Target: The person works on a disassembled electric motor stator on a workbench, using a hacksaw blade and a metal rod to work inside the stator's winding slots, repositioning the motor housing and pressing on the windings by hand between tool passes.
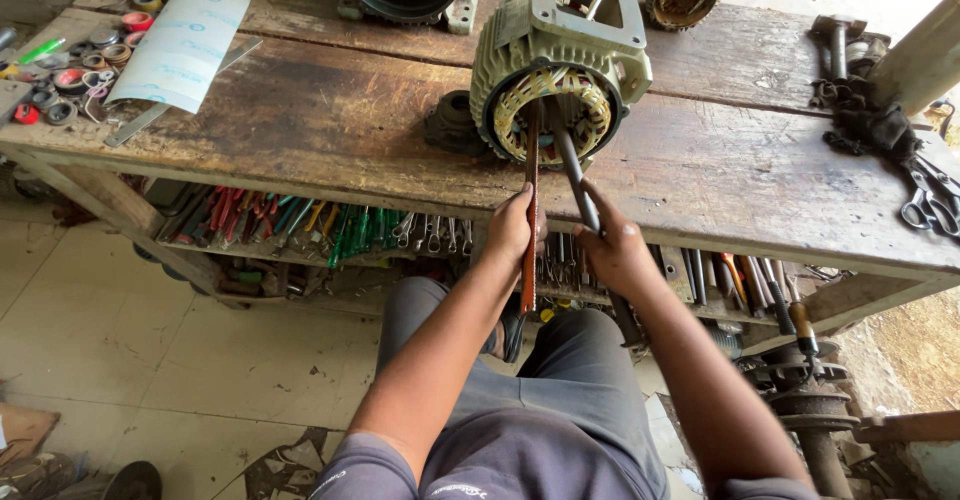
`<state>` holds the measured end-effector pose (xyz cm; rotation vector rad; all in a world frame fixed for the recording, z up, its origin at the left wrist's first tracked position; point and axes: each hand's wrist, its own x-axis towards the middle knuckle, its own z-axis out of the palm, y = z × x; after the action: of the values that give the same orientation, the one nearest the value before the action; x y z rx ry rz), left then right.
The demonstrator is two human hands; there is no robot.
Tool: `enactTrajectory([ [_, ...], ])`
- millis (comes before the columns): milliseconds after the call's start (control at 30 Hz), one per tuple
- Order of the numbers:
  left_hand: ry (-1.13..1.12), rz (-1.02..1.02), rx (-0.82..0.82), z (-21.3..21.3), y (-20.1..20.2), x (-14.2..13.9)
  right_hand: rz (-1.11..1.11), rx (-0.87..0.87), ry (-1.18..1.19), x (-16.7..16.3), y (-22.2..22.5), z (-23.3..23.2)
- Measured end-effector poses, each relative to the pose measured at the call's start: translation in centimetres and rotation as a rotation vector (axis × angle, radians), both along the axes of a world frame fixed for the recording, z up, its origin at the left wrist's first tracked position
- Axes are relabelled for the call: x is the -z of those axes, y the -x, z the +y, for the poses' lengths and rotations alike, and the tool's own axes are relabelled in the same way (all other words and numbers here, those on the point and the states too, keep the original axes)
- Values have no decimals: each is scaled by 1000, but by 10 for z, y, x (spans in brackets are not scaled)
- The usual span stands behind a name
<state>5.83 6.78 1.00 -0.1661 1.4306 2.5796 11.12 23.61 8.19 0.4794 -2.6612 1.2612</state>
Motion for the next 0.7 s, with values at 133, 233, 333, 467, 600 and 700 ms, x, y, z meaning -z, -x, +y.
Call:
enactTrajectory([
  [133,32,-50,-17,1,8,-4,-118,43,-123,-15,-1,0],
  [233,-189,-47,79,0,16,0,11,-12,-151,-23,-2,0],
  [333,-358,-60,137,1,21,7,-94,31,-219,-28,-1,1],
  [467,-412,-51,143,3,19,17,-55,39,-263,-26,-3,4],
  [600,-475,-72,134,6,13,20,53,-32,-329,-24,-6,9],
  [700,-477,-56,147,6,10,17,14,-11,-329,-28,-7,12],
])
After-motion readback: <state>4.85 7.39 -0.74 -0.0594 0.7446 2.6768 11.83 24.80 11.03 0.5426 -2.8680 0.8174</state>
